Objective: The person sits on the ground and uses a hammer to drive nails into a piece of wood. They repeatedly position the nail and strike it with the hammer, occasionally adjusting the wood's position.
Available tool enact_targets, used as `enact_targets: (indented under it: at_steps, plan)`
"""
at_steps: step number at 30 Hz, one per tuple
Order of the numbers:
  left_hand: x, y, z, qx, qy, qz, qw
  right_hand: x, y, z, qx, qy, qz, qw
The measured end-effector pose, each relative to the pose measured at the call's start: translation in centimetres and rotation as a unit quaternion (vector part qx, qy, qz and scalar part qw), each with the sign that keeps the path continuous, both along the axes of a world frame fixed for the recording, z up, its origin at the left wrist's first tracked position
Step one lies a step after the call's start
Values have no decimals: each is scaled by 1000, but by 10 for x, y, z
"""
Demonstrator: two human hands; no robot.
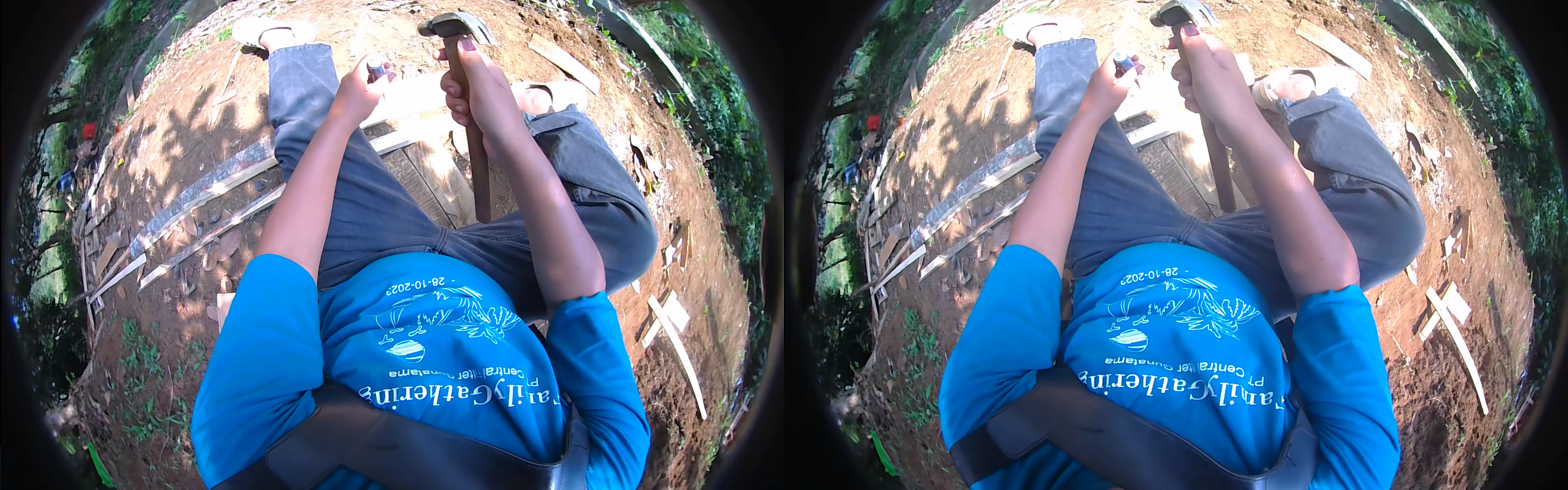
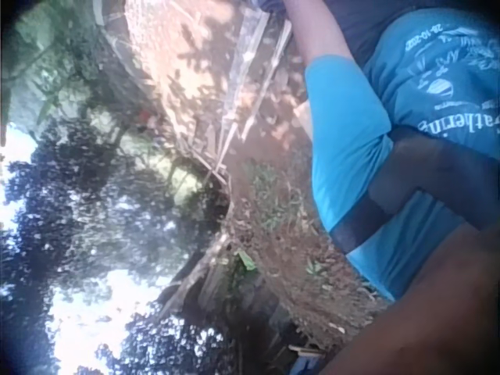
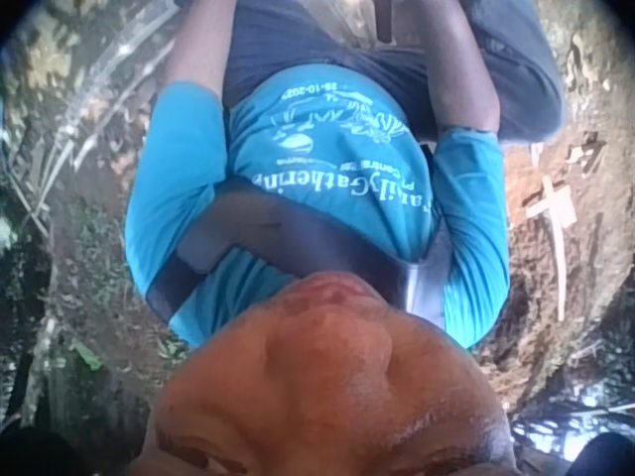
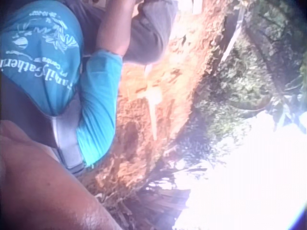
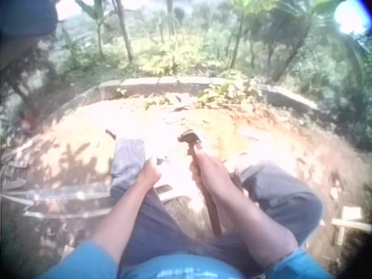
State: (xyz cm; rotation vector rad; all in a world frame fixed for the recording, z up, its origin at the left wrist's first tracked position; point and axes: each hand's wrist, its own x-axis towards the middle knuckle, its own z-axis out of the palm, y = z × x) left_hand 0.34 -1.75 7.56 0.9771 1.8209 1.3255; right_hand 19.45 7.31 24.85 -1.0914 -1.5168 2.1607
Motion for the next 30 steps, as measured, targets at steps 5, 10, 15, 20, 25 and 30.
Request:
enact_targets:
  at_steps: [5, 10, 15, 20, 25, 30]
  plan:
    - [16, -1, 13, -39, 40, 10, 998, 2, 0, 0, 0, 11, -22, 1000]
    - [22, -4, 7, -11, 54, 14, 998, 1, -2, 1, -2, 11, -23, 1000]
    - [22, -5, 2, -11, 82, 25, 996, 2, -2, -4, -3, 17, -16, 1000]
    - [23, -11, -9, -3, 150, 36, 988, 0, -5, -5, -10, -7, 4, 1000]
    - [29, -11, -13, -9, 135, 53, 989, 0, -13, -28, 28, -38, 14, 999]
    - [26, -14, -15, 12, 124, 44, 991, -3, -25, -53, 93, -101, 56, 989]
